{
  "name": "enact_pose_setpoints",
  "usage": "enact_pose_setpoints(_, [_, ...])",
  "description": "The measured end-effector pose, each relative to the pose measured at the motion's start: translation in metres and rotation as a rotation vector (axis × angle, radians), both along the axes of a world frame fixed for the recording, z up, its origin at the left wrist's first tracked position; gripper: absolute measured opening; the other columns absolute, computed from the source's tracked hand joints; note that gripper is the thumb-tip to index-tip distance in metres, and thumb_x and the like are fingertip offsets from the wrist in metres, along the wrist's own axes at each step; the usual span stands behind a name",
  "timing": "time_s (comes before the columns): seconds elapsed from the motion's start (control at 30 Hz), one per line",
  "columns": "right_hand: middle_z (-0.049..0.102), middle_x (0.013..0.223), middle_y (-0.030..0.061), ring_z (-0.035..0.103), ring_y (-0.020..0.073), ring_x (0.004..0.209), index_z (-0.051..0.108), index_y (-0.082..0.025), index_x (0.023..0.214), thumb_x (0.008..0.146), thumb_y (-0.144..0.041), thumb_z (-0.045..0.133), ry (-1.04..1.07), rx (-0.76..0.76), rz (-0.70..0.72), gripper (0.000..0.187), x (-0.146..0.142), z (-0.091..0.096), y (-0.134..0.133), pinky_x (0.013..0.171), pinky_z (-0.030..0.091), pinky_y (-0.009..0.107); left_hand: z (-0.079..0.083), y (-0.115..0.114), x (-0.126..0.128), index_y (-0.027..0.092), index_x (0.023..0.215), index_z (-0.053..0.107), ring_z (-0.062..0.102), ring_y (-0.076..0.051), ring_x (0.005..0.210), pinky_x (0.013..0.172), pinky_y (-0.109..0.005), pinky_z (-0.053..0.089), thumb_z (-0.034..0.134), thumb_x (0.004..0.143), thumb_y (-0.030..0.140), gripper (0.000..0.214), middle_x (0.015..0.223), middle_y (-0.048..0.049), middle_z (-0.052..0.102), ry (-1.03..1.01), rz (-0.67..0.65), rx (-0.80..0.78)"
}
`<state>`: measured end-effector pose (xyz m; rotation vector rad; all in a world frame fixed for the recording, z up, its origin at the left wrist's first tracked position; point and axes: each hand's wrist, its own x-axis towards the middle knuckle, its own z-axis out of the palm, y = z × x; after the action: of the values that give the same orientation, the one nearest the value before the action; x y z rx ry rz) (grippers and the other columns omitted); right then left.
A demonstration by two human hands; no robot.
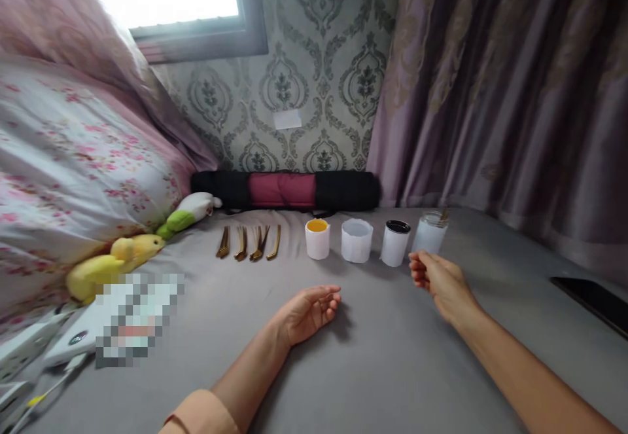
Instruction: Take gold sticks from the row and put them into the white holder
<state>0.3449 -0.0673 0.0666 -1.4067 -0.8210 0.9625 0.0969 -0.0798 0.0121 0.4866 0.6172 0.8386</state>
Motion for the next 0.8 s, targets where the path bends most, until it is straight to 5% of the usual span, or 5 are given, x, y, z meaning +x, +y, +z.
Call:
enact_pose_setpoints(0.37, [0.053,0.059,-0.0005,0.047,0.0060,0.043,0.056,-0.015,0.072,0.070,-0.035,0.051,-0.007,-0.062,0.202,0.020,-0.066,-0.033,0.009,0.039,0.035,0.018,-0.002,0.002,-0.004,0.009,0.087,0.057,0.055,-0.007,0.061,0.059,-0.018,0.042,0.055,0.072,0.014,0.016,0.075,-0.0062,0.059,-0.021,-0.004,0.016])
enact_pose_setpoints(0.8, [0.050,0.056,-0.0013,0.045,0.0066,0.041,0.055,-0.016,0.073,0.070,-0.049,0.048,-0.226,0.026,0.252,0.034,-0.073,-0.065,0.014,0.032,0.030,0.016,0.001,0.002,-0.002,0.009,0.087,0.057,0.054,-0.006,0.062,0.058,-0.017,0.042,0.059,0.070,0.014,0.018,0.076,-0.0051,0.059,0.017,0.033,0.060])
